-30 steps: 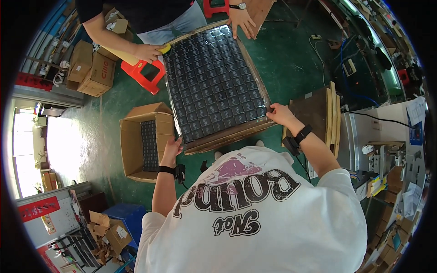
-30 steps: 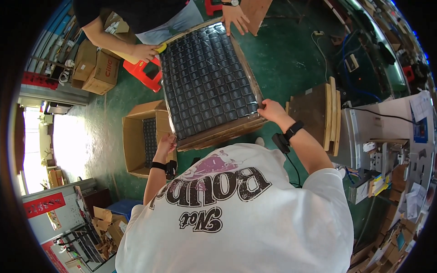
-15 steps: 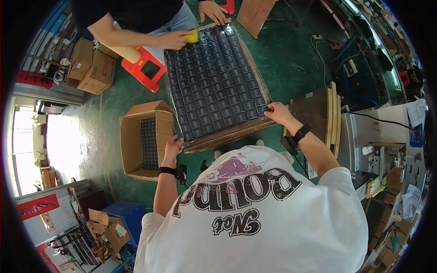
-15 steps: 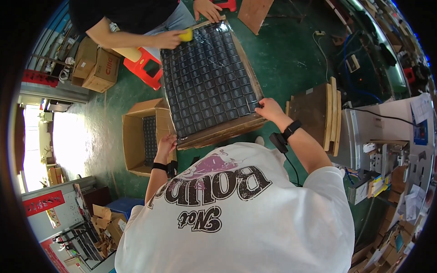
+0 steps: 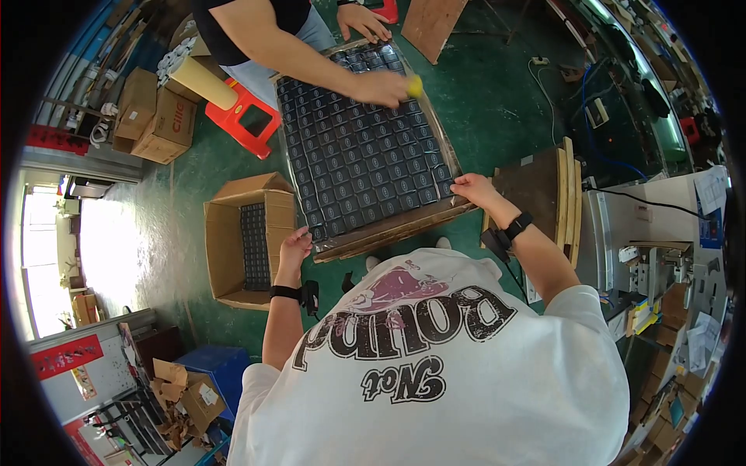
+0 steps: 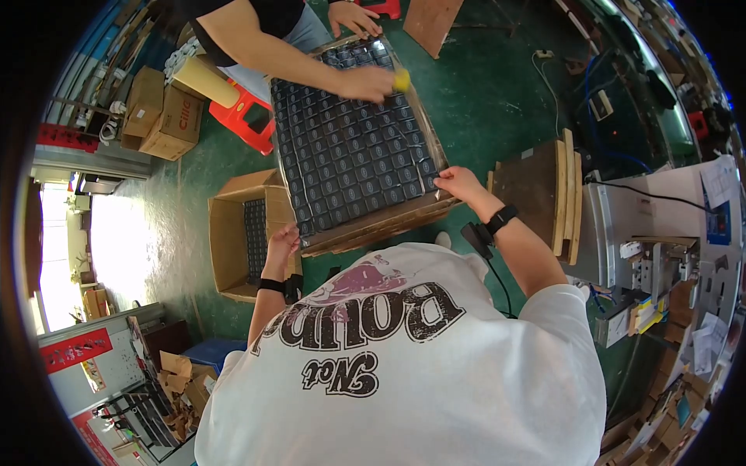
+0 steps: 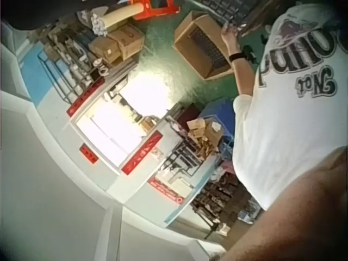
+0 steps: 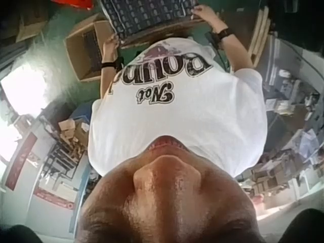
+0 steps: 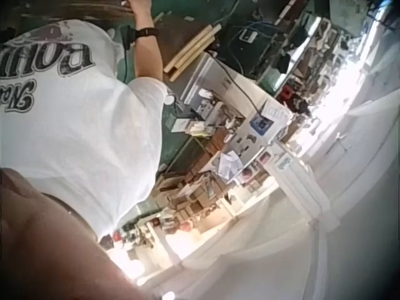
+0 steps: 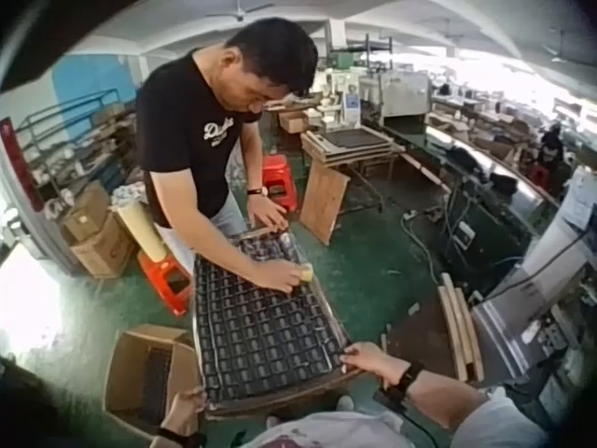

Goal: The person removes a wooden board from a stack, pulls plastic film over a tray of small black components, and presses the film down. After another person wipes the film with a sponge, the person lifts the film-covered tray and places it into a cardboard box.

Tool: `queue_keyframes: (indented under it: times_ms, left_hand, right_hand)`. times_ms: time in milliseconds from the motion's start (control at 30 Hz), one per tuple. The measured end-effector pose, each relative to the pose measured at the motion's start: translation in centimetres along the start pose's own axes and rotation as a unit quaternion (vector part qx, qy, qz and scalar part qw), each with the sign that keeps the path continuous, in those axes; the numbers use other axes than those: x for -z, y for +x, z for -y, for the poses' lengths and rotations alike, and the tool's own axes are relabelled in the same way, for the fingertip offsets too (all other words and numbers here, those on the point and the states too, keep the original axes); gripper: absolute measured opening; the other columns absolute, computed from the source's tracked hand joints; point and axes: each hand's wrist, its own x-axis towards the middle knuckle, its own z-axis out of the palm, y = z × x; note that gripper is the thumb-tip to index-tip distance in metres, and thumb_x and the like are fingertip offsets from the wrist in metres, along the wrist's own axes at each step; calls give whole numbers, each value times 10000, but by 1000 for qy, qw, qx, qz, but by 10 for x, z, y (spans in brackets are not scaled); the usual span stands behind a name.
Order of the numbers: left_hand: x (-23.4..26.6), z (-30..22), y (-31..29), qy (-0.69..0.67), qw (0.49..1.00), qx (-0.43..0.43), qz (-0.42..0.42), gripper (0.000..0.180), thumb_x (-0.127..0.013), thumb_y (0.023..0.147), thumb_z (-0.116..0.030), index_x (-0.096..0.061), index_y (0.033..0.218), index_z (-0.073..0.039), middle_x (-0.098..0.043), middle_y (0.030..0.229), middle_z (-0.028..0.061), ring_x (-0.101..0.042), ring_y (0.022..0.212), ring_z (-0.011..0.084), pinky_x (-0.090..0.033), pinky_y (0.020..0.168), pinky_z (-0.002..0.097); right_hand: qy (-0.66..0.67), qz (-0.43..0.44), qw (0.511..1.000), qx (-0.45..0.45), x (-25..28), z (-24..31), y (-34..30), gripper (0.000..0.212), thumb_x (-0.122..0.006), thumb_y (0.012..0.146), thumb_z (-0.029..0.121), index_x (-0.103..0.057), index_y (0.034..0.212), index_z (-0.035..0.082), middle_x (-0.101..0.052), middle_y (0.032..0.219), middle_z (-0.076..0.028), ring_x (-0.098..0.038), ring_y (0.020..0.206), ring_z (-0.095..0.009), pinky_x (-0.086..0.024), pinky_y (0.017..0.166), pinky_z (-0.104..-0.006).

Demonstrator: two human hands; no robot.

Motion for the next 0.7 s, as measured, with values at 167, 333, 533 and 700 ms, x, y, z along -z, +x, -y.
queue_keyframes:
  times_ms: [167,333,533,700]
  left_hand:
    - [0,2,-2,-32,999,0,-6,240,-555,823,-139,-559,1050,-61,-506,693,-54,-476,590,41,-382,509,159]
    - [3,4,1,-30,999,12,7,327,-587,811,-181,-540,1120,-85,-523,719,-67,-485,654,40,-394,615,188]
    - [7,11,4,-39,999,8,18,340,-577,817,-165,-518,1139,-73,-526,722,-57,-488,652,43,-399,607,190]
    - [9,13,3,-56,998,12,18,359,-567,819,-129,-486,1159,-46,-526,719,-41,-488,637,49,-394,569,181]
  right_hand:
    - [51,15,999,-9,2,0,-1,327,-677,727,248,-599,935,8,-617,826,-52,-574,729,-120,-459,653,-243]
    - [191,39,977,-83,2,-2,4,269,-654,754,201,-559,950,44,-575,785,-9,-539,680,-86,-431,587,-217]
    - [247,17,959,-135,3,8,-1,308,-654,750,161,-494,993,58,-568,777,-10,-541,654,-89,-421,529,-210]
    - [245,1,958,-147,4,5,-2,363,-667,738,164,-479,1027,52,-575,778,-14,-544,625,-94,-428,511,-217]
